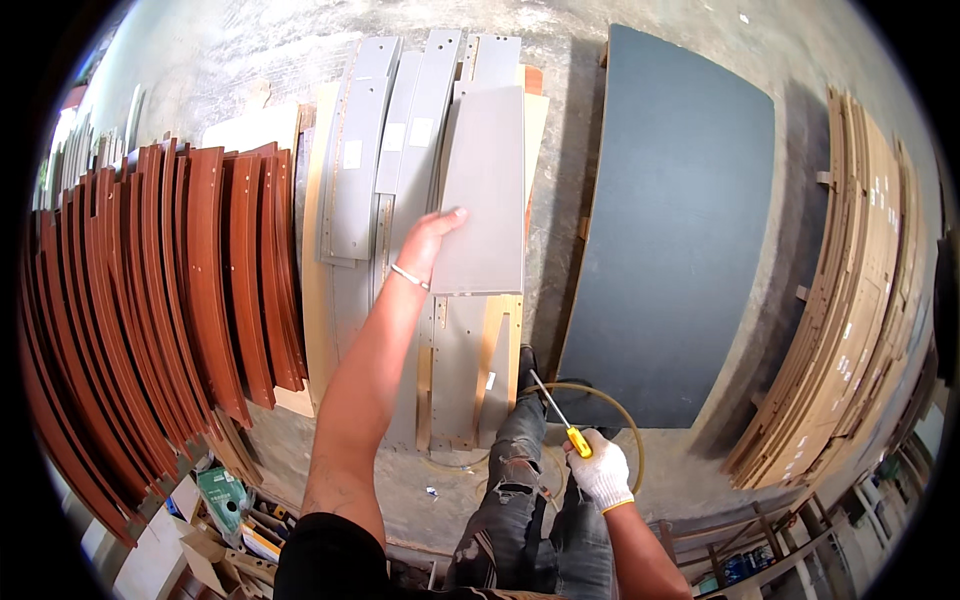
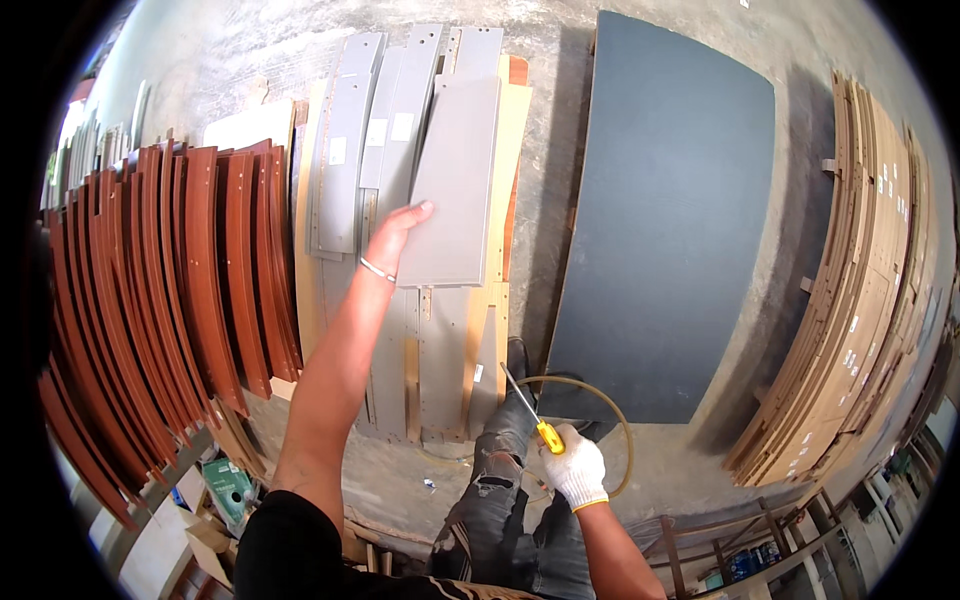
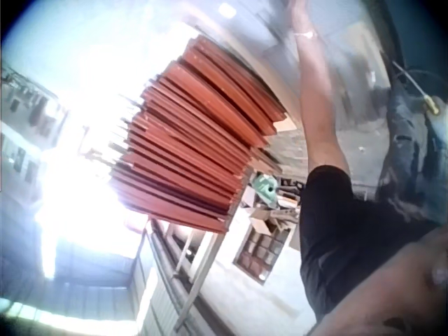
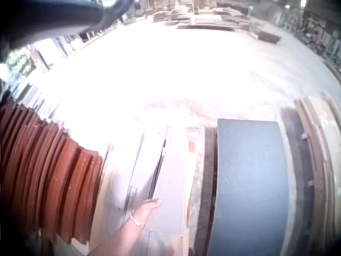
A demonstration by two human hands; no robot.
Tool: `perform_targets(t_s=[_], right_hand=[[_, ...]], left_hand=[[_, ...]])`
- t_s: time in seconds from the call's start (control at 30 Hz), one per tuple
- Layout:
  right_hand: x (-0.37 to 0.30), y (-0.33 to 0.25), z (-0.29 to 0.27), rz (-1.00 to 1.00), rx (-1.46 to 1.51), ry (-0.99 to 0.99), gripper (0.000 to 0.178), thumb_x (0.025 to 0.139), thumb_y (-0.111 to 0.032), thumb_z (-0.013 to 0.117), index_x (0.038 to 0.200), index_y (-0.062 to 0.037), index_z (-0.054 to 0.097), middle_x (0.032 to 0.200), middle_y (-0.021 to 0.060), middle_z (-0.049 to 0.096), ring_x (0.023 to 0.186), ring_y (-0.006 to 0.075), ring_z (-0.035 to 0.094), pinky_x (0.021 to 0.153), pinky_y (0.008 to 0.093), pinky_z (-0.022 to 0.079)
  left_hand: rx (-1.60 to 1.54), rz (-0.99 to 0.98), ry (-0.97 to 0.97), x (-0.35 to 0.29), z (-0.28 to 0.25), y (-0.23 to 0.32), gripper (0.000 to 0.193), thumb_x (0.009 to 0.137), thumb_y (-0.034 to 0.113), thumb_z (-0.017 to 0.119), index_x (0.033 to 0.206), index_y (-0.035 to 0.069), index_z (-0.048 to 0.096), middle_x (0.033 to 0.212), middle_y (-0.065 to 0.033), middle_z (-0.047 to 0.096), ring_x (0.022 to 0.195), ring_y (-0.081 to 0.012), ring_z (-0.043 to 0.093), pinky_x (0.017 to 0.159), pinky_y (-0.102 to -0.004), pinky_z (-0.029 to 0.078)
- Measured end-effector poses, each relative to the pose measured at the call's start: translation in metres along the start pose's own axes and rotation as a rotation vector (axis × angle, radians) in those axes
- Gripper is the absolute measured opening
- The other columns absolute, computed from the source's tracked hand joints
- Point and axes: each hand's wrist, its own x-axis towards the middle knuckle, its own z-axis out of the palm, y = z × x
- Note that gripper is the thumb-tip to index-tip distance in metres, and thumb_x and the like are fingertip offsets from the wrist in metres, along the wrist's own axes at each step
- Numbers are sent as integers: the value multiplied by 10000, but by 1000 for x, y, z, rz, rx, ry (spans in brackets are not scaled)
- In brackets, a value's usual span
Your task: The person repeatedly picks up rectangular wooden panels from a large stack and places them onto a separate pile on the floor. The person handles the panels one at a time, moving them from a vertical rack to a horizontal stack.
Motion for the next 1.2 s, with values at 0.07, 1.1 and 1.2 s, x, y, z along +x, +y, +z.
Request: perform_targets(t_s=[0.07, 1.1, 1.2], right_hand=[[-4, -4, 0, -1, -22, 14, 158, 853, -257, 708, 965, -145, 708, 876, 145, 741, 871, 359, 716, 785, 460, 557], [-20, 17, 4, -51, -128, -5, 280, 869, -366, 719, 1026, -137, 682, 908, 166, 733, 893, 375, 706, 788, 483, 546], [-19, 27, 13, -68, -130, 24, 285, 864, -362, 720, 1035, -138, 677, 908, 165, 734, 890, 373, 708, 784, 482, 545]], left_hand=[[-13, 60, 82, -8, 5, -28, 356, 941, 202, 703, 1205, -27, 643, 1120, -117, 694, 1025, -212, 664, 912, -346, 529], [288, 666, 686, -30, -2, -48, 168, 908, 32, 753, 1045, -60, 724, 1025, -51, 736, 917, -106, 641, 855, -276, 513], [262, 691, 687, -24, 11, -58, 162, 907, 22, 748, 1044, -63, 725, 1026, -56, 738, 922, -109, 648, 859, -275, 515]])
